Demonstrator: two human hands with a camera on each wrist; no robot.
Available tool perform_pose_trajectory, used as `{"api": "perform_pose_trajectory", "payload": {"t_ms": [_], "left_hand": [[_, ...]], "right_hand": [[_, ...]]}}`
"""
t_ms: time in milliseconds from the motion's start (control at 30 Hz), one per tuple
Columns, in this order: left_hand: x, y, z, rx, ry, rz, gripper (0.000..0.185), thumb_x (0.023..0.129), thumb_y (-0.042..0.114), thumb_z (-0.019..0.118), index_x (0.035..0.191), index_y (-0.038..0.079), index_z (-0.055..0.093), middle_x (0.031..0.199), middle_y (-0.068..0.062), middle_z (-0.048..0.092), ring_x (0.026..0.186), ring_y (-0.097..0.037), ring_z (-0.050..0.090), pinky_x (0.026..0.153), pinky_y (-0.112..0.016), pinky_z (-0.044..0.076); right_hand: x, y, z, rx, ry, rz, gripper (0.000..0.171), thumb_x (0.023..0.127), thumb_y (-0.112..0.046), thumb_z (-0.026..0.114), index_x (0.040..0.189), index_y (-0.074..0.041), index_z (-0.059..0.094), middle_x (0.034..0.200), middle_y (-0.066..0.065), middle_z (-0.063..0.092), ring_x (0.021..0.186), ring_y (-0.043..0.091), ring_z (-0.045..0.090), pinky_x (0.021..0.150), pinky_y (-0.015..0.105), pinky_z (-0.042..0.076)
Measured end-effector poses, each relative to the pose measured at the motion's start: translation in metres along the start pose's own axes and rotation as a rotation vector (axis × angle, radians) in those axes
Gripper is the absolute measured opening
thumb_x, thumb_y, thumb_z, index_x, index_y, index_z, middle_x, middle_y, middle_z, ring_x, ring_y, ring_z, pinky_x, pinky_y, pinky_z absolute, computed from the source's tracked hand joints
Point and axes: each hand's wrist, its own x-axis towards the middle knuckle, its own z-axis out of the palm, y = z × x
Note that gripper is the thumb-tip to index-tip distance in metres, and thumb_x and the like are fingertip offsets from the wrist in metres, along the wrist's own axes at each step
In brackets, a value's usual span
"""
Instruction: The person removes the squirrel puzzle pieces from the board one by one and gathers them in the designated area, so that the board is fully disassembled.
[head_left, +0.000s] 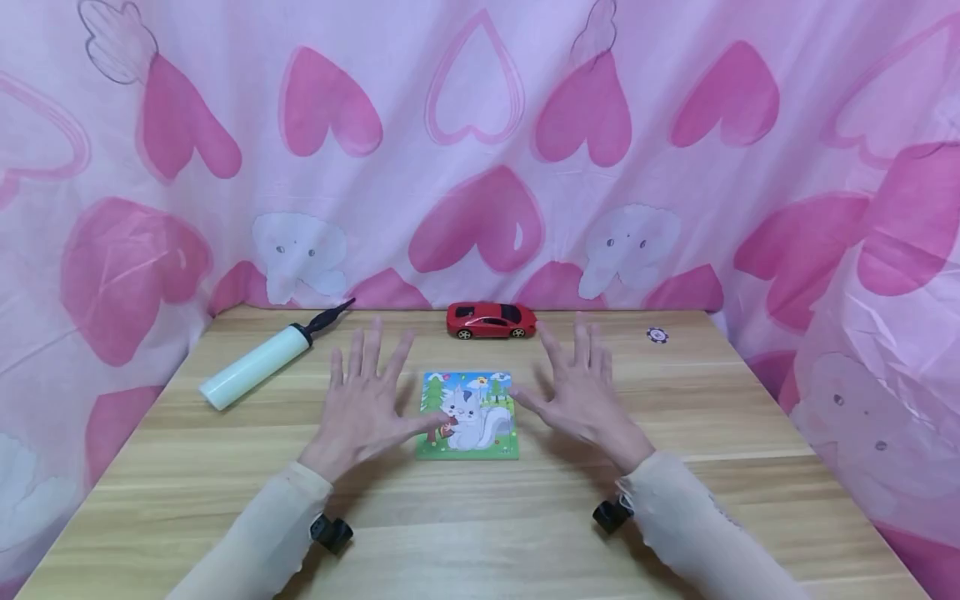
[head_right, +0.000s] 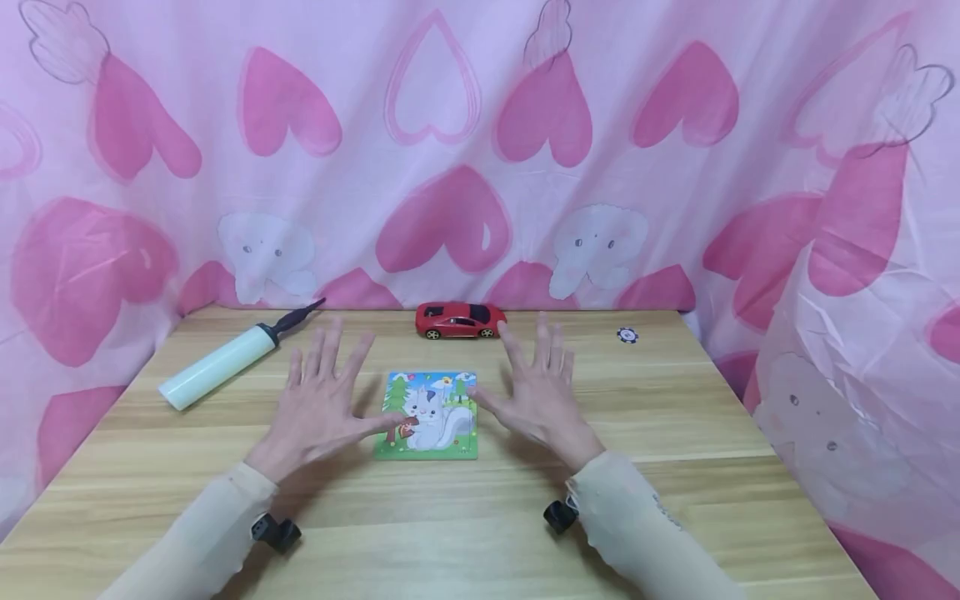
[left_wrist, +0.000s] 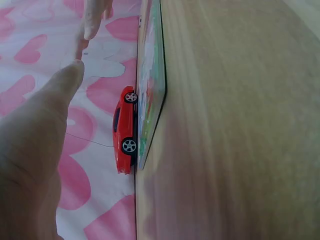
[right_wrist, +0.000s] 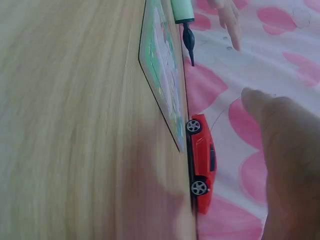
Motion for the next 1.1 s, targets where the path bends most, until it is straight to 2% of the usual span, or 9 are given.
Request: {"api": "perform_pose_trajectory", "payload": {"t_ms": [133,233,367,433,600,700,900,1100], "left_hand": [[0.0,0.002,0.006,-0.037,0.015,0.024,0.134,0.082,0.101,0.057,0.181,0.026,0.009,0.187,-0.018,-0.01,0.171,-0.051,0.002,0.135,-0.078,0.008],[0.001,0.003,0.01,-0.072,0.012,0.035,0.133,0.081,0.102,0.057,0.181,0.024,0.015,0.187,-0.019,-0.003,0.17,-0.048,0.008,0.135,-0.076,0.015],[0.001,0.004,0.016,-0.128,-0.014,0.025,0.133,0.08,0.102,0.058,0.181,0.025,0.019,0.187,-0.017,0.003,0.17,-0.046,0.013,0.134,-0.076,0.022],[0.001,0.004,0.018,-0.161,-0.025,0.018,0.132,0.08,0.101,0.06,0.181,0.026,0.018,0.187,-0.017,0.005,0.17,-0.046,0.016,0.132,-0.076,0.024],[0.003,0.004,0.024,-0.245,-0.043,0.009,0.131,0.08,0.098,0.065,0.181,0.028,0.018,0.186,-0.017,0.012,0.169,-0.046,0.021,0.129,-0.079,0.028],[0.003,0.003,0.027,-0.298,-0.06,0.014,0.128,0.081,0.094,0.07,0.18,0.028,0.022,0.186,-0.016,0.015,0.169,-0.045,0.022,0.127,-0.08,0.031],[0.003,-0.003,0.035,-0.337,-0.084,0.038,0.125,0.083,0.089,0.074,0.179,0.025,0.028,0.185,-0.016,0.02,0.168,-0.044,0.025,0.127,-0.08,0.031],[0.002,-0.014,0.043,-0.334,-0.098,0.084,0.125,0.081,0.088,0.075,0.179,0.025,0.028,0.183,-0.017,0.024,0.167,-0.044,0.026,0.131,-0.077,0.026]], "right_hand": [[0.004,-0.001,0.01,0.145,0.015,-0.06,0.108,0.097,-0.065,0.078,0.179,-0.036,0.012,0.182,0.025,0.001,0.166,0.052,0.004,0.127,0.085,0.024],[0.005,-0.002,0.016,0.297,-0.012,-0.074,0.107,0.096,-0.062,0.082,0.176,-0.044,0.013,0.175,0.02,0.017,0.159,0.044,0.02,0.118,0.083,0.042],[0.005,-0.003,0.022,0.467,-0.06,-0.04,0.106,0.094,-0.063,0.084,0.174,-0.048,0.015,0.168,0.013,0.032,0.149,0.036,0.04,0.113,0.071,0.054],[0.005,-0.003,0.025,0.523,-0.072,-0.02,0.105,0.094,-0.061,0.086,0.174,-0.044,0.02,0.166,0.011,0.038,0.141,0.034,0.05,0.11,0.063,0.059],[0.008,0.002,0.036,0.61,-0.088,-0.016,0.1,0.095,-0.045,0.091,0.173,-0.028,0.031,0.15,0.011,0.055,0.126,0.029,0.06,0.105,0.049,0.061],[0.01,0.007,0.042,0.607,-0.094,-0.031,0.093,0.095,-0.036,0.093,0.169,-0.019,0.04,0.143,0.01,0.061,0.122,0.026,0.061,0.103,0.044,0.059],[0.014,0.013,0.048,0.54,-0.097,-0.048,0.074,0.093,-0.036,0.094,0.156,-0.017,0.059,0.132,0.003,0.065,0.114,0.019,0.061,0.097,0.036,0.058],[0.018,0.013,0.05,0.506,-0.098,-0.037,0.068,0.094,-0.039,0.093,0.151,-0.017,0.065,0.13,-0.002,0.065,0.113,0.016,0.061,0.096,0.033,0.059]]}}
